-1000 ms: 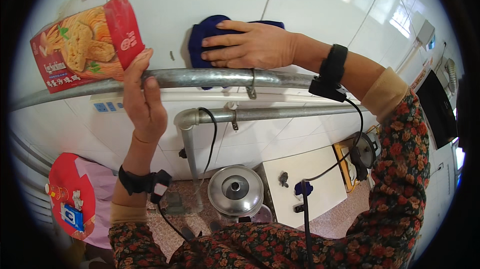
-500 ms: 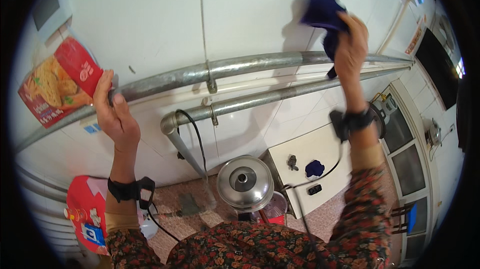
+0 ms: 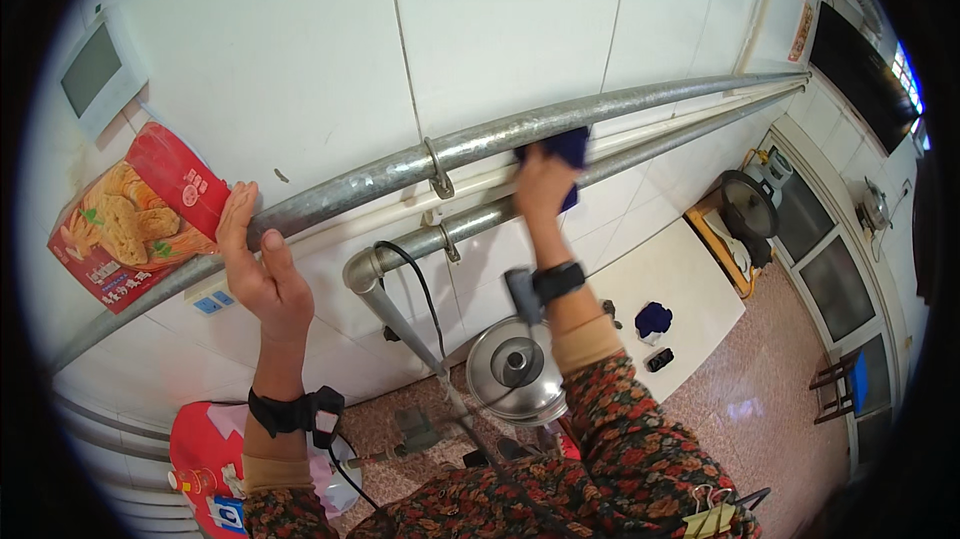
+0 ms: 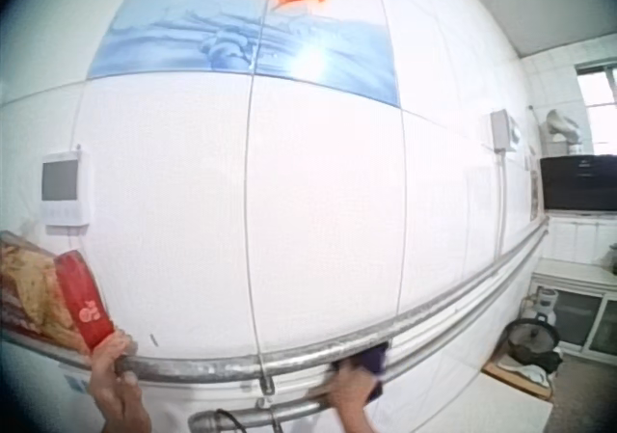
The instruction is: The person wipes a decorative wall tile with a dark cloth, then cleans two horizontal metal pipes mounted on the wall using a white cloth and later a dark cloth. The person scrubs along the length of the pipes and around pipe joints.
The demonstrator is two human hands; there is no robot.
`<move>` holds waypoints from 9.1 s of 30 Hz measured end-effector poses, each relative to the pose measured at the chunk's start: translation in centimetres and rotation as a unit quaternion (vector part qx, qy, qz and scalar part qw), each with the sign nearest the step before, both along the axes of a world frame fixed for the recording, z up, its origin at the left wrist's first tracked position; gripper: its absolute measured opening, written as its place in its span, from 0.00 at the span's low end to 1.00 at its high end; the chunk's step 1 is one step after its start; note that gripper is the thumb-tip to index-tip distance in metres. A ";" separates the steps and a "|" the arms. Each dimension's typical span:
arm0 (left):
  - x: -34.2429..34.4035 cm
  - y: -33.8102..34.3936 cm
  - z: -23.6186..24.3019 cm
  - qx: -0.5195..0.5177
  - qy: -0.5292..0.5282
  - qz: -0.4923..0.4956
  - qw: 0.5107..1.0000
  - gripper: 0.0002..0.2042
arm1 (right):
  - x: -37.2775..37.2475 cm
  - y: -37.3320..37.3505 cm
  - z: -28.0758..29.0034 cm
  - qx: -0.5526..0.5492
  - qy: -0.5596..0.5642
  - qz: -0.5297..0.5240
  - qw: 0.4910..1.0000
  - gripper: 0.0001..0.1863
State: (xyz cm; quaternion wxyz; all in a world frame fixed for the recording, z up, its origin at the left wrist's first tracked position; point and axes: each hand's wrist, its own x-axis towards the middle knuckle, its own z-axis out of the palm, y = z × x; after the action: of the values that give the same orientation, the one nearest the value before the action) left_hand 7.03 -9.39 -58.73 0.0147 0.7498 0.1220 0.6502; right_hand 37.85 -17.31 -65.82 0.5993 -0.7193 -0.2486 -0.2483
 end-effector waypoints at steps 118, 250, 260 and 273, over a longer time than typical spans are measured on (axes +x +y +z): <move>0.6 -0.4 0.7 0.111 0.167 0.163 0.966 0.12 | 5.6 -8.5 8.6 -0.125 -0.424 0.133 0.887 0.15; 0.7 -16.2 -21.3 -0.768 -0.112 -0.486 0.402 0.12 | -17.4 -18.4 -4.9 -0.165 0.256 0.544 0.781 0.13; 0.3 -12.8 -9.2 -0.738 0.006 -0.464 0.491 0.11 | -15.2 -13.9 2.5 -0.216 -0.275 0.478 0.806 0.12; -17.6 -10.2 -19.8 -0.781 -0.093 -0.262 0.559 0.17 | -12.7 -2.2 11.9 -0.136 -0.419 0.346 0.828 0.10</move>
State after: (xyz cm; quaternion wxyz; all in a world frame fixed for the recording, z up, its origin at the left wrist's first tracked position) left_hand -10.53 -19.59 -78.55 0.7758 0.3790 0.3783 0.3338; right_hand 25.16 -19.51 -53.90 0.3804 -0.4875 -0.7397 -0.2655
